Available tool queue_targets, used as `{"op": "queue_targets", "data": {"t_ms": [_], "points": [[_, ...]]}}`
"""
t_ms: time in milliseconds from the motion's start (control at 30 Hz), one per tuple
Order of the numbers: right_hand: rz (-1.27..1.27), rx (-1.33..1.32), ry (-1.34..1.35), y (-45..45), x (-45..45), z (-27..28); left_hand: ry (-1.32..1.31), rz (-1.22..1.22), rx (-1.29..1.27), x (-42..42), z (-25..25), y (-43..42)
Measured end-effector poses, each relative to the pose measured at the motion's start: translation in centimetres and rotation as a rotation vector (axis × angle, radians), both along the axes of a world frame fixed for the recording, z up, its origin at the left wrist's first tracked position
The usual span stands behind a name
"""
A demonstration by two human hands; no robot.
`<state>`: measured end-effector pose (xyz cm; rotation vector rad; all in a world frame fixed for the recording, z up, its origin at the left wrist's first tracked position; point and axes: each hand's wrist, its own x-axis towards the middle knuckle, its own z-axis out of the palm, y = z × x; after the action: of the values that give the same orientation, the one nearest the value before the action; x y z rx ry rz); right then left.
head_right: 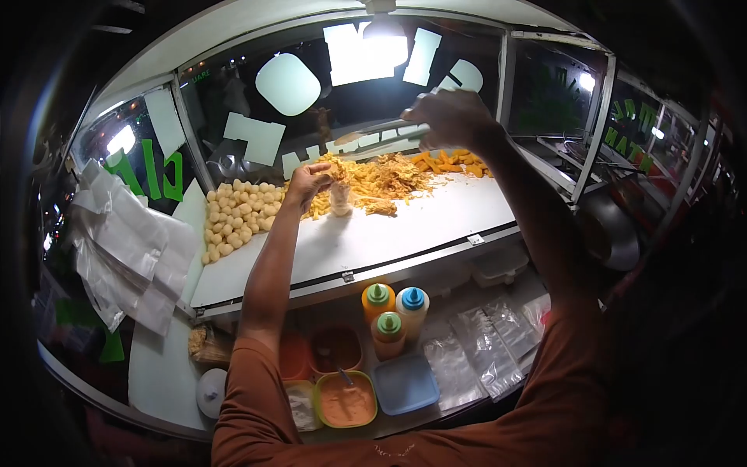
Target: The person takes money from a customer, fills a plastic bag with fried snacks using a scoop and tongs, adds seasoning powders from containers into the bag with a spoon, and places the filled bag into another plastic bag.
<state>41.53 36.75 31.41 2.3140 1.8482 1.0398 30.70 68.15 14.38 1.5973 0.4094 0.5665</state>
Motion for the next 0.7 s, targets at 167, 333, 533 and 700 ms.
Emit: {"op": "queue_targets", "data": {"t_ms": [167, 333, 533, 700], "points": [[0.037, 0.018, 1.194, -0.9, 5.9, -10.4, -0.092, -0.004, 0.003, -0.3, -1.3, 0.2], [-0.119, 0.051, 0.976, -1.2, 2.6, -12.6, -0.086, 0.005, 0.026, -1.0, -1.1, -0.2], [-0.179, -0.109, 0.499, -1.5, 0.3, -6.5, 0.010, -0.042, 0.182, -1.6, -0.8, -0.7], [-0.272, -0.275, 0.213, 1.1, -3.2, -1.1, -0.050, -0.116, 0.305, -0.7, -1.3, -1.6]]}}
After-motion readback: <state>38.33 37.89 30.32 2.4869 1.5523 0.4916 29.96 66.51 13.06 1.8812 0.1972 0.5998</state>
